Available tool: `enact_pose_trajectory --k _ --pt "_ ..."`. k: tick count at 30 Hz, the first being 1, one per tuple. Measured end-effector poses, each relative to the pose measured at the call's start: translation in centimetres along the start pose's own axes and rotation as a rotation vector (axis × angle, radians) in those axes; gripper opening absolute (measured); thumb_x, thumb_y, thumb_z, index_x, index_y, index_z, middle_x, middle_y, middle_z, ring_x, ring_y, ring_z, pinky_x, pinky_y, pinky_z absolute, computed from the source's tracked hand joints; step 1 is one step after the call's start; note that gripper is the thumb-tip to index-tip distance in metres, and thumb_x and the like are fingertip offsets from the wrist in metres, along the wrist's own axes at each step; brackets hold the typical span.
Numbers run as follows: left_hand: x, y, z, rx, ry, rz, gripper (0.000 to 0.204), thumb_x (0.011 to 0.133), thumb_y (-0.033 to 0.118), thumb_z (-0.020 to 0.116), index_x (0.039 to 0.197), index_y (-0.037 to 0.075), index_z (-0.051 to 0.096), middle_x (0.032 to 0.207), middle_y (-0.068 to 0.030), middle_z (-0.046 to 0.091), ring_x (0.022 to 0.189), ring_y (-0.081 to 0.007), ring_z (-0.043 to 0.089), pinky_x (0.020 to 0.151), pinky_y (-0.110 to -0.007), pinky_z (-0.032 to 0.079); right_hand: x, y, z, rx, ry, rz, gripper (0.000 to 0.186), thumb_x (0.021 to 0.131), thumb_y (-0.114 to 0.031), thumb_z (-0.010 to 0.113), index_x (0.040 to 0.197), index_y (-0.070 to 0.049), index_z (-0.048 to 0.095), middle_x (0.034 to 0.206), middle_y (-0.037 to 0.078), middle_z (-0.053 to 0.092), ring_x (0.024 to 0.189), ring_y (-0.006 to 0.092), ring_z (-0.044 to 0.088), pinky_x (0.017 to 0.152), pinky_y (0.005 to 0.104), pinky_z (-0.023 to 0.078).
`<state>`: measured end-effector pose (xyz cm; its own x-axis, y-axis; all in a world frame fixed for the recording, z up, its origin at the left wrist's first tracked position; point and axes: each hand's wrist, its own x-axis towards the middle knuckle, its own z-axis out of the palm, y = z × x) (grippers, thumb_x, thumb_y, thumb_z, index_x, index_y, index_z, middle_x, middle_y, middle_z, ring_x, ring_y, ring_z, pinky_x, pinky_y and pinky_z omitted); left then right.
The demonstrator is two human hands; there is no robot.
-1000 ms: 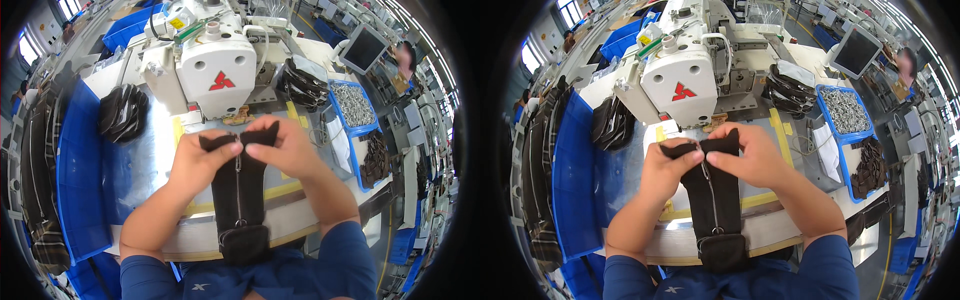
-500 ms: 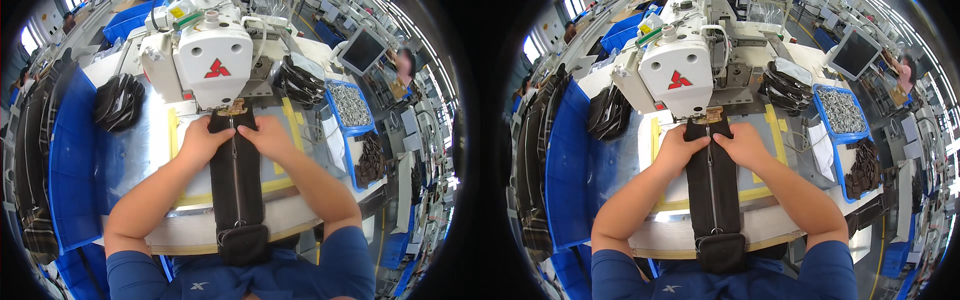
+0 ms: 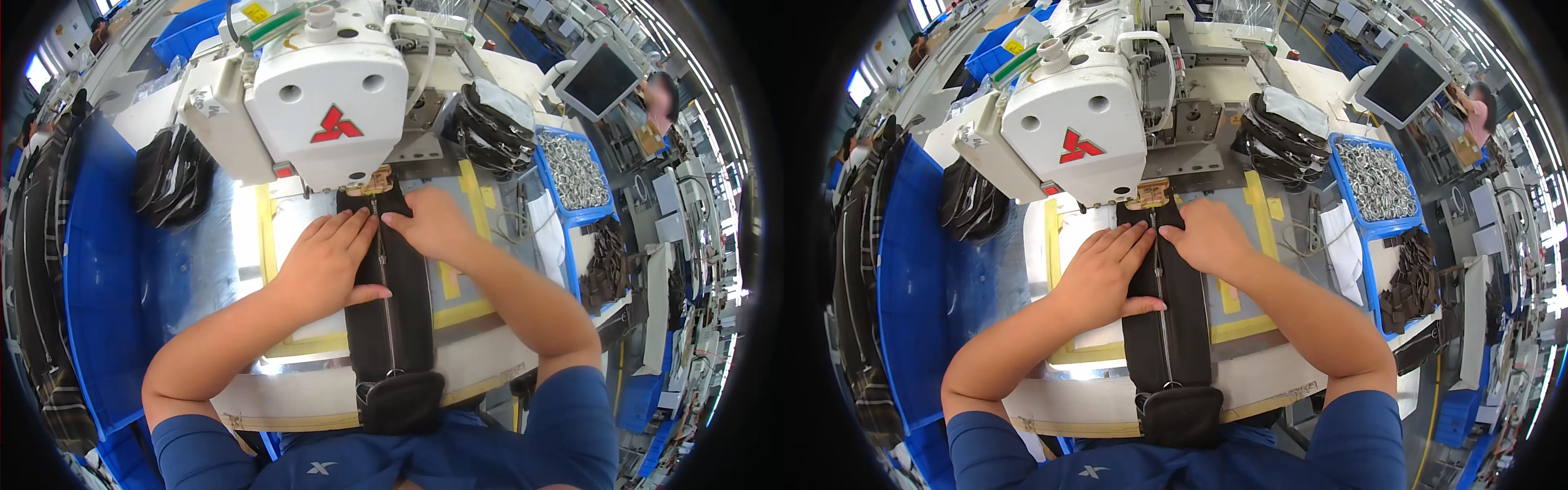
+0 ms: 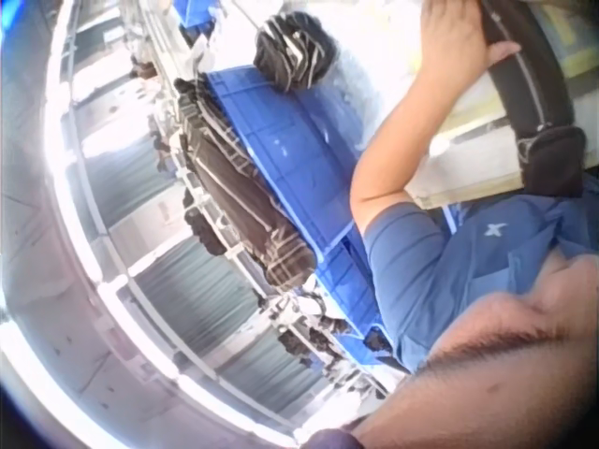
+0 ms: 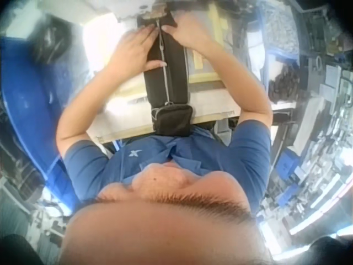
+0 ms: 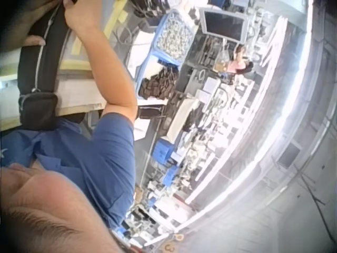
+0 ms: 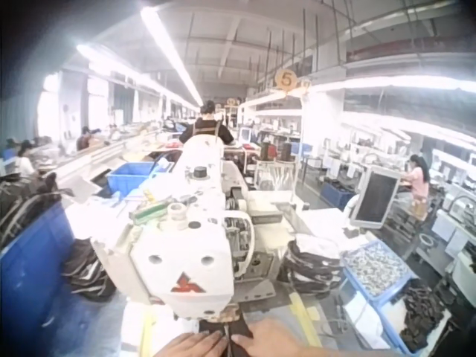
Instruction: The person sews zippers onto small fabric pouches using an industrial sewing machine. They repeatedly align the zipper with the pouch edge, feed the item under the presser foot, and stitch along the seam. The person handles multiple pouches, including black and plaid patterns, and stacks the finished items on the table.
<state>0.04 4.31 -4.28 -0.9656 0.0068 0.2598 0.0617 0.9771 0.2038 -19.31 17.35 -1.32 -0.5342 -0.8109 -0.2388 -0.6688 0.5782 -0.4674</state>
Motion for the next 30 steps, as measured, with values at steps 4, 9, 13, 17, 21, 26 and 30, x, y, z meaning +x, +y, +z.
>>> enact_pose_trajectory --k 4,9,13,17,21,26,30 --pt "1.3 -0.2 -1.0 -0.031 -0.091 -0.016 0.111 0.077 0.073 0.079 0.148 -0.008 0.055 0.152 -0.0241 0.058 0.135 -0.0398 0.058 0.114 -0.049 0.045 0.3 0.0 -0.6 0.026 0.002 -0.016 0.042 0.094 -0.034 0.078 0.107 0.006 0.072 0.117 0.029 0.069 0.11 0.0483 0.068 0.096 0.0539 0.054" --pt "1.9 -0.6 -1.3 -0.054 -0.142 -0.02 0.115 0.073 0.073 0.082 0.148 -0.01 0.054 0.15 -0.0246 0.058 0.135 -0.0407 0.058 0.114 -0.05 0.045 -1.7 0.2 -1.3 -0.255 0.431 -0.545 0.051 0.082 -0.032 0.087 0.115 0.001 0.066 0.121 0.022 0.064 0.111 0.0428 0.066 0.099 0.056 0.052" --pt "2.3 -0.9 -0.8 -0.096 -0.083 0.021 0.114 0.074 0.072 0.082 0.146 -0.012 0.053 0.148 -0.0285 0.057 0.136 -0.0439 0.056 0.12 -0.053 0.041 -2.0 1.3 0.6 -0.187 0.273 -0.771 0.064 0.081 -0.039 0.087 0.121 0.004 0.064 0.131 0.023 0.065 0.12 0.0396 0.065 0.112 0.0519 0.049" --pt "2.7 -0.8 -0.8 -0.118 -0.123 0.006 0.117 0.072 0.071 0.083 0.146 -0.013 0.052 0.149 -0.0297 0.055 0.137 -0.0454 0.055 0.119 -0.053 0.043 -2.2 1.6 0.9 -0.236 0.126 -0.718 0.071 0.084 -0.046 0.084 0.126 0.007 0.063 0.144 0.029 0.06 0.132 0.0411 0.062 0.12 0.0506 0.045" --pt "2.6 -1.0 -0.8 -0.221 -0.172 -0.02 0.117 0.068 0.066 0.088 0.144 -0.014 0.052 0.148 -0.0327 0.053 0.132 -0.049 0.055 0.117 -0.053 0.044 -2.2 1.4 1.0 -0.137 0.074 -0.675 0.071 0.084 -0.044 0.085 0.127 0.007 0.061 0.147 0.03 0.057 0.133 0.0426 0.06 0.119 0.0484 0.046" --pt "2.9 -0.9 -0.5 -0.236 -0.168 -0.016 0.117 0.066 0.066 0.09 0.142 -0.015 0.052 0.147 -0.0337 0.053 0.13 -0.0495 0.056 0.116 -0.055 0.045 -2.1 1.5 0.8 -0.11 0.03 -0.663 0.071 0.084 -0.043 0.084 0.126 0.008 0.059 0.146 0.032 0.056 0.134 0.0446 0.059 0.117 0.0482 0.048" --pt "3.0 -0.9 -0.7 -0.202 -0.14 0.023 0.117 0.064 0.065 0.091 0.142 -0.014 0.052 0.147 -0.0338 0.053 0.131 -0.05 0.056 0.116 -0.056 0.045 -2.2 1.1 0.5 -0.123 -0.012 -0.653 0.071 0.086 -0.042 0.082 0.127 0.01 0.057 0.146 0.035 0.054 0.135 0.0459 0.058 0.117 0.0482 0.047"
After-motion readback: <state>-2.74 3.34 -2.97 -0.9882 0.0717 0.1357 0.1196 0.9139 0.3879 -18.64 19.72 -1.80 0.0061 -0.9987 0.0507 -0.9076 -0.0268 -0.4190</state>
